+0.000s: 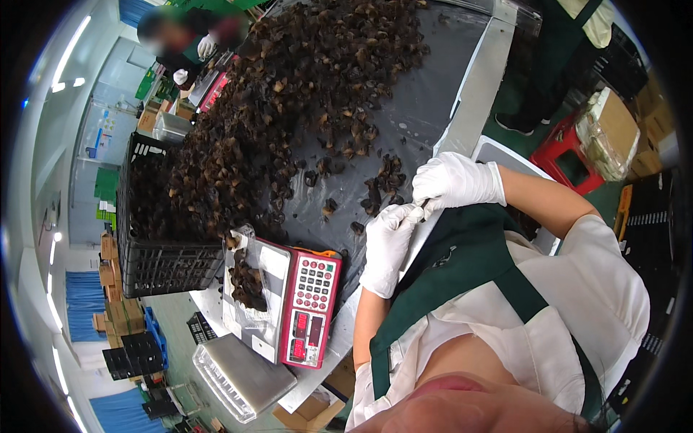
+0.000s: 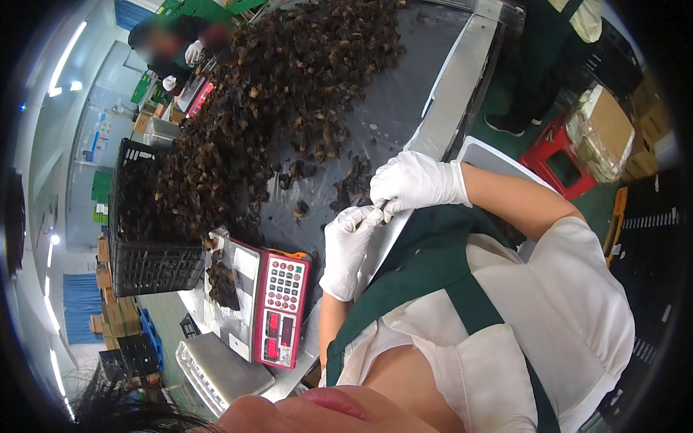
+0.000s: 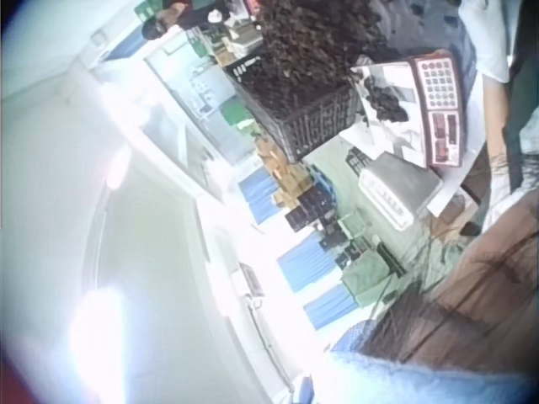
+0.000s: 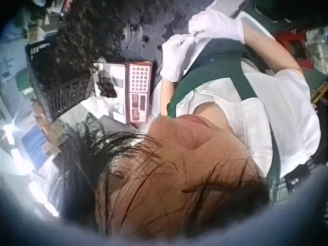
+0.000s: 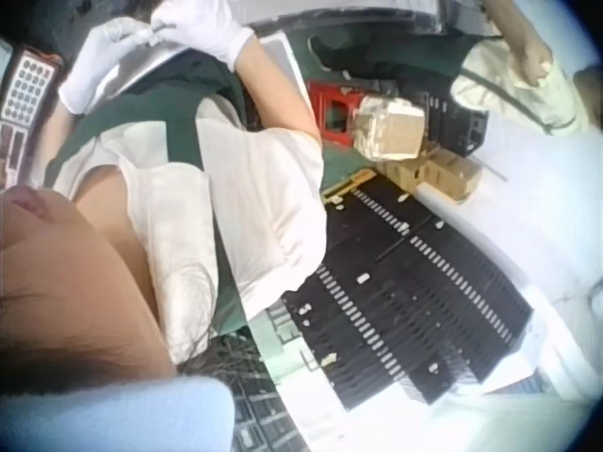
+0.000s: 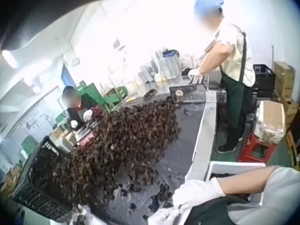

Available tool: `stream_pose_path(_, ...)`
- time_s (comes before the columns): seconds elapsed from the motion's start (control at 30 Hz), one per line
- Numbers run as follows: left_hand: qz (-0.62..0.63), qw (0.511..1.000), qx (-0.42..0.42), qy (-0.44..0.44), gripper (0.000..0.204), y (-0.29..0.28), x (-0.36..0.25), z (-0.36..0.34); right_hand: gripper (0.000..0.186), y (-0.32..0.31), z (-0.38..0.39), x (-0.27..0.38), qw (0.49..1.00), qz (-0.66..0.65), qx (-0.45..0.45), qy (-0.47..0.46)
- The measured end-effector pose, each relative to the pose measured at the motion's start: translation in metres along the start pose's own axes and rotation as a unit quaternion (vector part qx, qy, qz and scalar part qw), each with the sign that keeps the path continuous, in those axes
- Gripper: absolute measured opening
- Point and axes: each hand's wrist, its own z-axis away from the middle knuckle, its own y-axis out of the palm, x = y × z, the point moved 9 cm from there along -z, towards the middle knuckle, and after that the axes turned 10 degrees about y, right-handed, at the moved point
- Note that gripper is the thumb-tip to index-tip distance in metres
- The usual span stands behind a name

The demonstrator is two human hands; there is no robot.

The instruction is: The person weighs dried black fungus on a digital scale, adjusting the quantity by hand to reach a target weight. They then transfer the weighed portion into a clear plastic container and place it into a larger white bin. The process is repeated continuously with a large pile of fungus on the table.

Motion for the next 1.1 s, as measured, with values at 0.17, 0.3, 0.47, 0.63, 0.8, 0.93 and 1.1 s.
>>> stream_pose_path(0.17, -0.029, 0.998, 0.008, 0.057, 0.006, 0.009, 0.004, 0.013, 0.024, 0.008, 0.009, 0.002, 0.999, -0.016, 0.029, -0.005)
stream_pose_path(0.3, -0.12, 0.984, -0.019, 0.131, 0.006, 0.01, -0.019, 0.013, 0.024, 0.004, 0.011, -0.003, 0.999, -0.042, 0.016, 0.014)
stream_pose_path(0.47, -0.221, 0.953, -0.027, 0.203, 0.007, 0.024, -0.02, 0.006, 0.019, 0.006, 0.016, -0.018, 0.994, -0.062, 0.009, 0.086)
stream_pose_path(0.63, -0.298, 0.93, 0.012, 0.216, 0.011, 0.041, -0.011, -0.011, 0.016, 0.008, 0.024, -0.044, 0.98, -0.064, 0.018, 0.189)
stream_pose_path(0.8, -0.4, 0.899, -0.008, 0.178, 0.011, 0.025, -0.006, -0.024, 0.02, 0.012, 0.006, -0.078, 0.959, -0.121, 0.072, 0.248)
stream_pose_path(0.93, -0.395, 0.907, -0.056, 0.134, 0.013, -0.021, 0.005, -0.01, 0.024, 0.002, -0.034, -0.142, 0.959, -0.078, -0.03, 0.269)
stream_pose_path(1.1, -0.348, 0.926, -0.12, 0.082, 0.023, -0.055, 0.02, 0.019, 0.077, 0.035, -0.103, -0.184, 0.975, 0.142, -0.023, 0.166)
